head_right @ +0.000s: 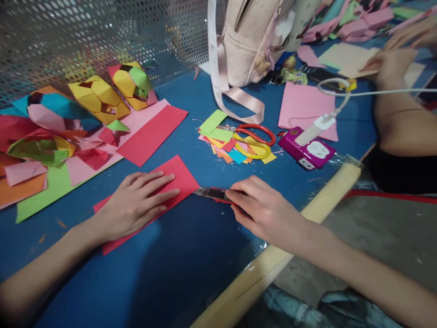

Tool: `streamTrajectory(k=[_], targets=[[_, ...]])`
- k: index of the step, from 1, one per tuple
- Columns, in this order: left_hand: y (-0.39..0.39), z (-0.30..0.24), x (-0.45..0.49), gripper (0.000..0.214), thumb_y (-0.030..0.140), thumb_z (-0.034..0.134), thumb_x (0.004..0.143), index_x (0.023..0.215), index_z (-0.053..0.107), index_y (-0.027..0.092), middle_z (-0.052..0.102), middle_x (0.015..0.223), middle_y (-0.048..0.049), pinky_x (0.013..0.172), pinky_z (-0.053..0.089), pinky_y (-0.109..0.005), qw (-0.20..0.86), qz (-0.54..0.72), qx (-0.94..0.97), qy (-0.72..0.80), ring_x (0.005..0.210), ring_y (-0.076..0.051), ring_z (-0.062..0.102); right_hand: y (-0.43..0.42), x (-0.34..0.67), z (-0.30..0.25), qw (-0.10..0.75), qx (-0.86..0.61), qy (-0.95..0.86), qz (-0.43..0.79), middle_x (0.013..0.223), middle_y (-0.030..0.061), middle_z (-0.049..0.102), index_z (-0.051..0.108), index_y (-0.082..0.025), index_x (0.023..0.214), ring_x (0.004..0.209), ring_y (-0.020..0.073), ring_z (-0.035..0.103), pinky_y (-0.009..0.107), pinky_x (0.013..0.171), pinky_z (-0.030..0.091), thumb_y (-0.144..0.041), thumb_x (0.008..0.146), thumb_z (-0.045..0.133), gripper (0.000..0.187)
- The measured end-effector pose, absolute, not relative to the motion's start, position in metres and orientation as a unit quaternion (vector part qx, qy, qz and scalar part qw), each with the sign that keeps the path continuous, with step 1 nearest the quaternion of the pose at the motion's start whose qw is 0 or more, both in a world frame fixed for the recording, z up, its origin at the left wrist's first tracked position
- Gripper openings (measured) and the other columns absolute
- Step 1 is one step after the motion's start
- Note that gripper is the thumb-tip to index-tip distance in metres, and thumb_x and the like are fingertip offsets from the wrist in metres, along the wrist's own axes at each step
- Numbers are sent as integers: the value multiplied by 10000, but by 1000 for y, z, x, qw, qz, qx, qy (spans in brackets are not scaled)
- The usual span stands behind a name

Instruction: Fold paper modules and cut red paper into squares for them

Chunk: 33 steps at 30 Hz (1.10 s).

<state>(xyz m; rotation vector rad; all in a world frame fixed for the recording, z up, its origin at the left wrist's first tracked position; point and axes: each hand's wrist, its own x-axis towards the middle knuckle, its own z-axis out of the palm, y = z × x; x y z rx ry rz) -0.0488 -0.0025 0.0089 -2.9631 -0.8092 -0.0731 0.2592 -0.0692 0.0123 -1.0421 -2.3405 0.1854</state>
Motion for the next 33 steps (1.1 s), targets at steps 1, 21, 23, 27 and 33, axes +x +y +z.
streamTrajectory(k=[1, 21, 23, 27, 33], targets=[[-3, 9, -49, 367, 316, 355, 978, 1216, 627, 255, 588, 1335, -92, 871, 396, -471, 35, -25, -964, -263, 1186, -315, 526, -70, 259, 12, 280, -390, -875, 70, 975, 150, 638, 620, -92, 1067, 856, 216, 605, 366, 707, 548, -85, 882, 535, 204], [-3, 6, -48, 361, 308, 345, 985, 1215, 621, 267, 616, 1297, -83, 871, 365, -441, 32, -68, -964, -253, 1159, -290, 536, -82, 248, 13, 267, -395, -875, 84, 973, 129, 656, 647, -131, 1081, 833, 204, 630, 336, 694, 571, -126, 905, 512, 222], [-3, 8, -48, 359, 304, 352, 984, 1234, 609, 273, 611, 1304, -83, 873, 366, -443, 26, -64, -964, -256, 1162, -290, 535, -83, 247, 13, 267, -389, -878, 88, 973, 139, 654, 646, -113, 1079, 831, 208, 625, 340, 688, 570, -119, 900, 517, 221], [-3, 12, -48, 360, 288, 365, 981, 1262, 589, 270, 590, 1331, -86, 883, 368, -442, 9, -41, -965, -257, 1179, -290, 529, -83, 246, 13, 273, -384, -878, 89, 989, 146, 648, 645, -103, 1085, 848, 211, 624, 343, 700, 566, -108, 894, 525, 225], [-2, 11, -49, 374, 269, 377, 972, 1299, 559, 276, 573, 1352, -83, 891, 363, -446, 0, -42, -966, -254, 1196, -289, 514, -83, 245, 14, 261, -381, -881, 104, 971, 151, 645, 657, -79, 1050, 840, 210, 624, 335, 701, 568, -105, 890, 531, 205]])
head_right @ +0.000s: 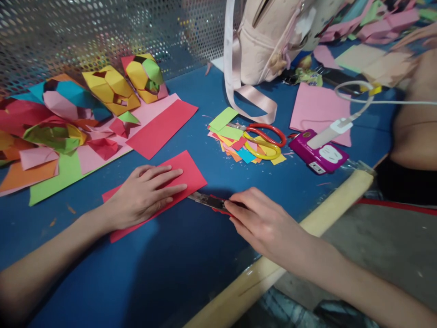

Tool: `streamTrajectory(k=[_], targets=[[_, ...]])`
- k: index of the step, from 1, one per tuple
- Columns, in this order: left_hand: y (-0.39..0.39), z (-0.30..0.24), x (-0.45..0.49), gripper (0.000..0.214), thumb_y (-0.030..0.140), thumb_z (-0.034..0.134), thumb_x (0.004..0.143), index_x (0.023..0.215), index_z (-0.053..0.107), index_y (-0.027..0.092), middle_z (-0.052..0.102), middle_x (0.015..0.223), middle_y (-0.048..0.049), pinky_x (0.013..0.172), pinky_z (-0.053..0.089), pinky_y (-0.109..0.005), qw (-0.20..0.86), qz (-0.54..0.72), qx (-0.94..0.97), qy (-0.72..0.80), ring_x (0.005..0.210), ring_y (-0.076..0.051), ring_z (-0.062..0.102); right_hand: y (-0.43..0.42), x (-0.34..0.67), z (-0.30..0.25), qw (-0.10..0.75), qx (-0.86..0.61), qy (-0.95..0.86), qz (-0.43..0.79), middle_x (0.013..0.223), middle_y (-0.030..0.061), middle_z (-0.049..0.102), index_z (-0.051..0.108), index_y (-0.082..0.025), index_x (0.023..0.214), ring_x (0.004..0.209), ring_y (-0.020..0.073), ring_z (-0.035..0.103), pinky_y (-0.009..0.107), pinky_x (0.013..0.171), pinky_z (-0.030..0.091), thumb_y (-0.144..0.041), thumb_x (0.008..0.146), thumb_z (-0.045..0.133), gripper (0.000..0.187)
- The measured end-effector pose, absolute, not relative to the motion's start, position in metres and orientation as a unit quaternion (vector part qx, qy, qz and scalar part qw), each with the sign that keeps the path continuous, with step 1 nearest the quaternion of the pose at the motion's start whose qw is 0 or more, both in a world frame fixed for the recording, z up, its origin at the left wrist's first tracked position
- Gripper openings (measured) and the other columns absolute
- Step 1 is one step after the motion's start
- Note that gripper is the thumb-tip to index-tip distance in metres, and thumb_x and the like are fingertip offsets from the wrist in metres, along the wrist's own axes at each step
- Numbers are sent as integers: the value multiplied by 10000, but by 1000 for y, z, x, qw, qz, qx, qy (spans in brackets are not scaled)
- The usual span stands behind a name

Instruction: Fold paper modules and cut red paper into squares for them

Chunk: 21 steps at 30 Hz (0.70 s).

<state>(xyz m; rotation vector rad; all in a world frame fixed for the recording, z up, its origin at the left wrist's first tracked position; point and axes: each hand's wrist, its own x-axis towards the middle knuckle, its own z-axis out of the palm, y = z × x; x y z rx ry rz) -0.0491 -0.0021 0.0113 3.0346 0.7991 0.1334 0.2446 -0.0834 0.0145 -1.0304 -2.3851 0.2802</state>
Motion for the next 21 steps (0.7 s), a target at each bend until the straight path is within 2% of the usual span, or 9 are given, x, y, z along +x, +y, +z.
streamTrajectory(k=[6, 12, 16, 21], targets=[[-3, 10, -49, 360, 273, 346, 984, 1232, 604, 225, 574, 1354, -88, 879, 376, -461, -9, 52, 966, 253, 1192, -302, 529, -84, 242, 17, 263, -370, -885, 99, 960, 166, 645, 648, -53, 1038, 840, 215, 619, 335, 692, 564, -86, 883, 536, 194], [-4, 10, -47, 330, 257, 357, 975, 1089, 659, 188, 572, 1355, -92, 911, 388, -463, 8, 42, 960, 278, 1210, -285, 525, -85, 240, 16, 271, -372, -880, 115, 977, 136, 651, 641, -117, 1088, 859, 215, 630, 337, 700, 565, -95, 887, 532, 230], [-4, 10, -47, 318, 254, 372, 967, 1084, 661, 194, 571, 1356, -92, 917, 387, -470, 16, 50, 959, 277, 1215, -292, 523, -86, 238, 16, 270, -372, -879, 124, 1001, 132, 649, 623, -131, 1114, 880, 217, 626, 345, 717, 564, -86, 890, 523, 250], [-2, 11, -53, 327, 234, 386, 961, 1192, 614, 187, 525, 1400, -90, 950, 367, -457, 38, 38, 962, 268, 1262, -290, 494, -86, 237, 17, 266, -364, -884, 122, 985, 141, 643, 618, -104, 1088, 869, 211, 618, 333, 695, 556, -70, 888, 526, 223]])
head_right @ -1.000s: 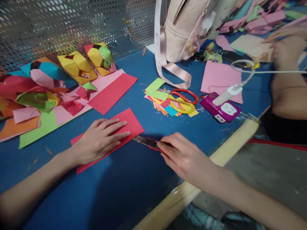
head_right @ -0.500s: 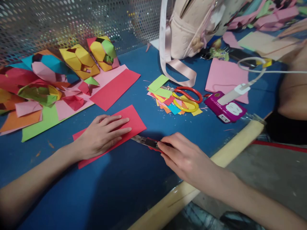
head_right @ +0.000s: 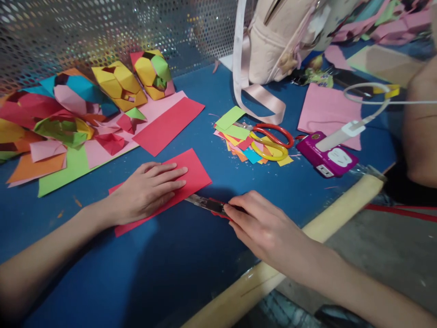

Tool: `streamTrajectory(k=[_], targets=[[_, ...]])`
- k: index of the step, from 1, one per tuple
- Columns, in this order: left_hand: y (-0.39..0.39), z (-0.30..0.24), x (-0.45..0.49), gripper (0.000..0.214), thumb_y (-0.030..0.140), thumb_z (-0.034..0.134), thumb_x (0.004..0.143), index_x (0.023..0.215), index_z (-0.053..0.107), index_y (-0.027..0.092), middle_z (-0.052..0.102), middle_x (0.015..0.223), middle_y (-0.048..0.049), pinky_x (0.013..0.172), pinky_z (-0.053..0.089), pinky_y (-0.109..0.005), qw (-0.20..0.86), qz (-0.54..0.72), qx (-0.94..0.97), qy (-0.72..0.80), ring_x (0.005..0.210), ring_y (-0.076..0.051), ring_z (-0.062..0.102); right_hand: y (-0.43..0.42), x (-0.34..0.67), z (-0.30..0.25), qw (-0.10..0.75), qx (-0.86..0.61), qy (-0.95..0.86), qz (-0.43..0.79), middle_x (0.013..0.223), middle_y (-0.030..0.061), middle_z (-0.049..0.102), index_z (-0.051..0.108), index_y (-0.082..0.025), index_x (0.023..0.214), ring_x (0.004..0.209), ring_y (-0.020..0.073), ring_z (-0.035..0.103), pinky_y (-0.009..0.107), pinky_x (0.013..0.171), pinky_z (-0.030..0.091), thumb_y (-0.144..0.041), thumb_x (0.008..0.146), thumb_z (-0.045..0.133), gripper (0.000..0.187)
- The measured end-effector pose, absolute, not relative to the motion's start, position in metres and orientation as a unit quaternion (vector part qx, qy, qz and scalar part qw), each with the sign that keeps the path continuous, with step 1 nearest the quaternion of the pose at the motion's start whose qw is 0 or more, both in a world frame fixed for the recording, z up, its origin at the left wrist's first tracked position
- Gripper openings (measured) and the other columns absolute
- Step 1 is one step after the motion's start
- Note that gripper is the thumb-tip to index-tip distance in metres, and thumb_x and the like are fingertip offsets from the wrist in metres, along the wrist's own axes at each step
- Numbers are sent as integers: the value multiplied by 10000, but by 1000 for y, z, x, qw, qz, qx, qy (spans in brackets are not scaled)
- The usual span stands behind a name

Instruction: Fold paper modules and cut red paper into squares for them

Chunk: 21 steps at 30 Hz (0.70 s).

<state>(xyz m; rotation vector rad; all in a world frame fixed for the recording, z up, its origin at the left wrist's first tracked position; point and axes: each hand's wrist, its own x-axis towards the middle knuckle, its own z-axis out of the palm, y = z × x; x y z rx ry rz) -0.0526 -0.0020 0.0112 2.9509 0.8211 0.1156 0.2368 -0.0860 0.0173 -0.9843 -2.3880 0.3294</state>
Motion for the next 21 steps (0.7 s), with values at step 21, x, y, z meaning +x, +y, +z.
streamTrajectory(k=[21], targets=[[2, 1, -58, 327, 216, 447, 938, 1237, 580, 203, 507, 1417, -71, 953, 348, -445, 15, 55, 967, 248, 1270, -294, 487, -85, 230, 15, 253, -339, -896, 133, 976, 146, 631, 608, -68, 1074, 843, 192, 585, 328, 691, 544, -70, 893, 527, 198]])
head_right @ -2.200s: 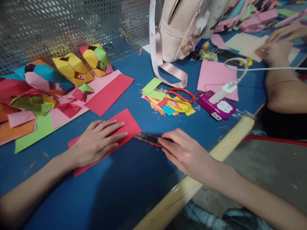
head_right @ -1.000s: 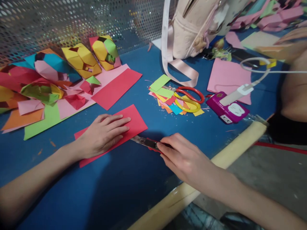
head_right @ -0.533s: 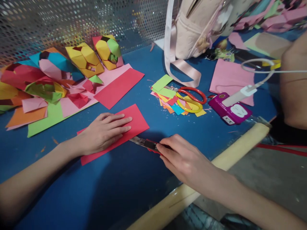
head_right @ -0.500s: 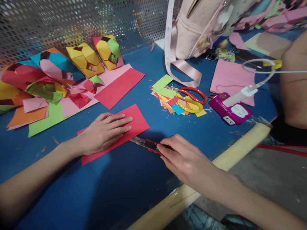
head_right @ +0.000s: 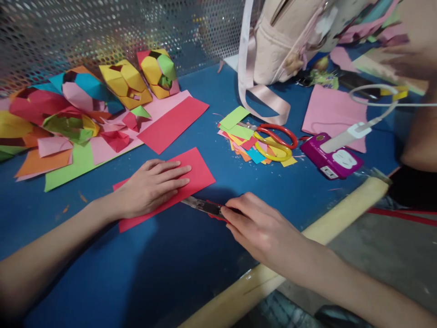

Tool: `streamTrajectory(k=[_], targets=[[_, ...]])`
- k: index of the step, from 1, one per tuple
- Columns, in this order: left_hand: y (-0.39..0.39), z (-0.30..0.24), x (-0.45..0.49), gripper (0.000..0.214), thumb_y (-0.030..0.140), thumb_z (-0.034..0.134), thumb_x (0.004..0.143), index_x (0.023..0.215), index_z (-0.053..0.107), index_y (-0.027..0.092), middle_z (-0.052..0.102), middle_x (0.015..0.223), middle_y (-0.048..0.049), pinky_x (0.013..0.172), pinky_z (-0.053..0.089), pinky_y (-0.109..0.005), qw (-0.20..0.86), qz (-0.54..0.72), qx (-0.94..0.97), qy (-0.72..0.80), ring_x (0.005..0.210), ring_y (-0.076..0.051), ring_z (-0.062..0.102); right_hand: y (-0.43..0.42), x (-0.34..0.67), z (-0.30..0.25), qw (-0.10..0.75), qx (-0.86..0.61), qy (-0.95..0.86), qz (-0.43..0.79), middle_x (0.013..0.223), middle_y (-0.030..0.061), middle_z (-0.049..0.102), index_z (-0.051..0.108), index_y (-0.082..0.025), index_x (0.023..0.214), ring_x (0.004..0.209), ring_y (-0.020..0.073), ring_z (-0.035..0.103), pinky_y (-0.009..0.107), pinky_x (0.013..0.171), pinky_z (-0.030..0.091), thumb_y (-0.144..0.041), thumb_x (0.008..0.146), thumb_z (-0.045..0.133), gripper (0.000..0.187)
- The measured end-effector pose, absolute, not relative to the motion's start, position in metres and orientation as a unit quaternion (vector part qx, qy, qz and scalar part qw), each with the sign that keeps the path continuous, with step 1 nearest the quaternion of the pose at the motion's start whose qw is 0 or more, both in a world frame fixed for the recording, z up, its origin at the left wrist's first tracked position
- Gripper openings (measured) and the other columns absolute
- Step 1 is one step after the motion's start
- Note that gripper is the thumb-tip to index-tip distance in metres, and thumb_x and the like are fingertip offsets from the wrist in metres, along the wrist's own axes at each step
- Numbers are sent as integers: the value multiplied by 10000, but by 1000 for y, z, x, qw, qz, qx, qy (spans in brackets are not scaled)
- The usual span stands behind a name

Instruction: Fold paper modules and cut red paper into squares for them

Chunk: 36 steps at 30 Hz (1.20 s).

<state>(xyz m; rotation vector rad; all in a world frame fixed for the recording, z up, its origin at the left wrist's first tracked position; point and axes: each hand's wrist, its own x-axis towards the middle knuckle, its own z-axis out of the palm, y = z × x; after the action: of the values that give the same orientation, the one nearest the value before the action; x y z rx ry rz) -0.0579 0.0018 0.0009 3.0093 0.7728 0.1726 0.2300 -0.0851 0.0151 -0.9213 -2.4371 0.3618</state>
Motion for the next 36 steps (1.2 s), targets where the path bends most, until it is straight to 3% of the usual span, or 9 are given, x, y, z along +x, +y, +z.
streamTrajectory(k=[12, 36], targets=[[1, -1, -59, 336, 206, 461, 930, 1251, 559, 199, 499, 1426, -65, 952, 336, -435, 10, 71, 968, 239, 1271, -288, 485, -81, 224, 16, 247, -301, -915, 108, 955, 157, 647, 615, -37, 1048, 854, 207, 578, 343, 691, 550, -57, 891, 533, 178], [0, 1, -57, 329, 258, 387, 969, 1230, 576, 191, 505, 1415, -110, 944, 344, -444, 35, 73, 969, 232, 1278, -292, 479, -83, 218, 7, 230, -280, -927, 101, 1008, 136, 642, 636, -80, 1062, 933, 228, 579, 369, 778, 548, -76, 882, 538, 204]])
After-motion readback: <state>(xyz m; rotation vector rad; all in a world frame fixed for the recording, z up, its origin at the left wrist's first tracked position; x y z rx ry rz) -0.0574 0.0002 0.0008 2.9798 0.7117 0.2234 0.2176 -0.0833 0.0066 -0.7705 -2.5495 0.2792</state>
